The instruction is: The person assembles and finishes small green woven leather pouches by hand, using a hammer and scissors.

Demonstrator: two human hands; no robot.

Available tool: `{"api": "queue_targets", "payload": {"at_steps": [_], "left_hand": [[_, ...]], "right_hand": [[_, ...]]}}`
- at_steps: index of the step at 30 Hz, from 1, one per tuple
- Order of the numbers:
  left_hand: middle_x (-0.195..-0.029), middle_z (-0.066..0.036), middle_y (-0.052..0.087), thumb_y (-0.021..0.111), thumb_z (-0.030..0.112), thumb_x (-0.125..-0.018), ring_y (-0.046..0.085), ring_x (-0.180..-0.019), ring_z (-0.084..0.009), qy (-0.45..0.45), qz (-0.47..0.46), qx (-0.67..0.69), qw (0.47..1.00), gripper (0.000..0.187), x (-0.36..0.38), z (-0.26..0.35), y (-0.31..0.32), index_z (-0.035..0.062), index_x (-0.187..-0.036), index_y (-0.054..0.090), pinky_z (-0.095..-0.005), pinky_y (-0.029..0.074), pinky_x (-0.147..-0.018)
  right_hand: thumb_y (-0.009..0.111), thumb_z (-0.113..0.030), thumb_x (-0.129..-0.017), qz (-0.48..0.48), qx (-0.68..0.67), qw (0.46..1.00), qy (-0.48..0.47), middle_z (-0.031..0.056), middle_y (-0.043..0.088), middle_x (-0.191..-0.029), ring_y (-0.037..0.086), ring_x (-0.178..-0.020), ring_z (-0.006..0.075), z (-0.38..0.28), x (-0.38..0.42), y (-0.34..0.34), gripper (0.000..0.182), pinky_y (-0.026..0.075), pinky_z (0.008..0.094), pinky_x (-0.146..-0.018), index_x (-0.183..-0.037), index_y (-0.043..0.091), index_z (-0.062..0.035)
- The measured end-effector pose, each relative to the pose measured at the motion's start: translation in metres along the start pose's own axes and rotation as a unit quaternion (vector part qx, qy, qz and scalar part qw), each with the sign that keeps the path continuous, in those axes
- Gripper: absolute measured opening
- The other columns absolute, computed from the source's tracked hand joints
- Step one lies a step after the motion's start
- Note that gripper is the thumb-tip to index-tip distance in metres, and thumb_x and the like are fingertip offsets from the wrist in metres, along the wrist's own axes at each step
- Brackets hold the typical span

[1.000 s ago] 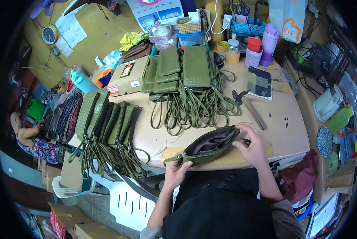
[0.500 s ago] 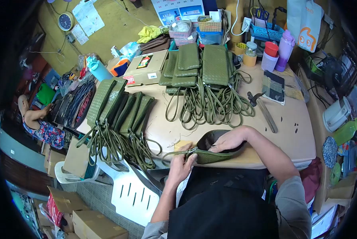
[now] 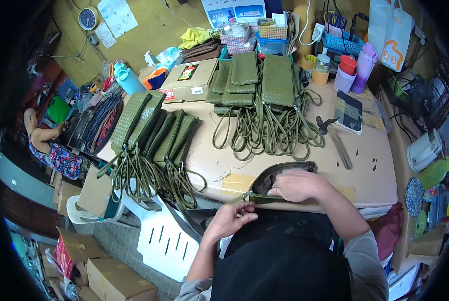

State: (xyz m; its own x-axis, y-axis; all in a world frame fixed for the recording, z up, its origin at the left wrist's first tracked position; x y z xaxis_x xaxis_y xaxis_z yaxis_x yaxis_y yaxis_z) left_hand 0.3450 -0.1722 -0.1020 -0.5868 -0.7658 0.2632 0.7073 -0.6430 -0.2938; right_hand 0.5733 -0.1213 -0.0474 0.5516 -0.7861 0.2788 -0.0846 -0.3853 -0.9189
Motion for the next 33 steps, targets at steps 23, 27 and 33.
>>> {"api": "queue_targets", "payload": {"at_steps": [23, 27, 33], "left_hand": [[-0.073, -0.005, 0.052, 0.077, 0.003, -0.069, 0.05, -0.065, -0.0149, 0.227, 0.346, 0.038, 0.909, 0.042, -0.047, 0.028, 0.034, -0.0009, -0.107, 0.059, -0.0272, 0.042, -0.059], [-0.07, -0.007, 0.051, 0.077, 0.007, -0.069, 0.049, -0.064, -0.0181, 0.306, 0.377, -0.076, 0.871, 0.024, -0.047, 0.044, 0.032, -0.002, -0.087, 0.065, -0.0286, 0.039, -0.058], [-0.069, -0.009, 0.049, 0.074, 0.005, -0.069, 0.048, -0.062, -0.021, 0.354, 0.371, -0.058, 0.856, 0.023, -0.053, 0.066, 0.037, -0.0008, -0.088, 0.062, -0.0311, 0.038, -0.056]], "right_hand": [[0.066, -0.013, -0.081, 0.356, -0.382, 0.852, 0.041, 0.0127, 0.064, -0.071, 0.063, -0.064, 0.0242, -0.032, 0.02, -0.007, 0.014, 0.049, 0.0351, -0.059, -0.083, 0.061, 0.0006], [0.071, -0.014, -0.078, 0.313, -0.439, 0.839, 0.069, 0.0094, 0.063, -0.068, 0.06, -0.061, 0.013, -0.038, 0.039, -0.022, 0.02, 0.049, 0.0292, -0.059, -0.085, 0.062, 0.0019], [0.068, -0.012, -0.079, 0.425, -0.414, 0.804, 0.037, 0.0059, 0.06, -0.065, 0.057, -0.059, 0.0108, -0.038, 0.041, -0.013, 0.016, 0.047, 0.0267, -0.056, -0.081, 0.06, 0.0013]]}}
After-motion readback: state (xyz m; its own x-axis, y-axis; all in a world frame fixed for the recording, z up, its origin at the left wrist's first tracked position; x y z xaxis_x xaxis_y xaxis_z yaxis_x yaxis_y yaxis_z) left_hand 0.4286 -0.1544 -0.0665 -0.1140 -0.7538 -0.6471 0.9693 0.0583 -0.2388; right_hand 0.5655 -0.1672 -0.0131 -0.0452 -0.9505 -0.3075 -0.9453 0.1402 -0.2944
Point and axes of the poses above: each hand's wrist, its own x-axis away from the middle knuckle, its own y-axis out of the palm, z = x × y, the point moved 1 cm from there along -x, towards the middle knuckle
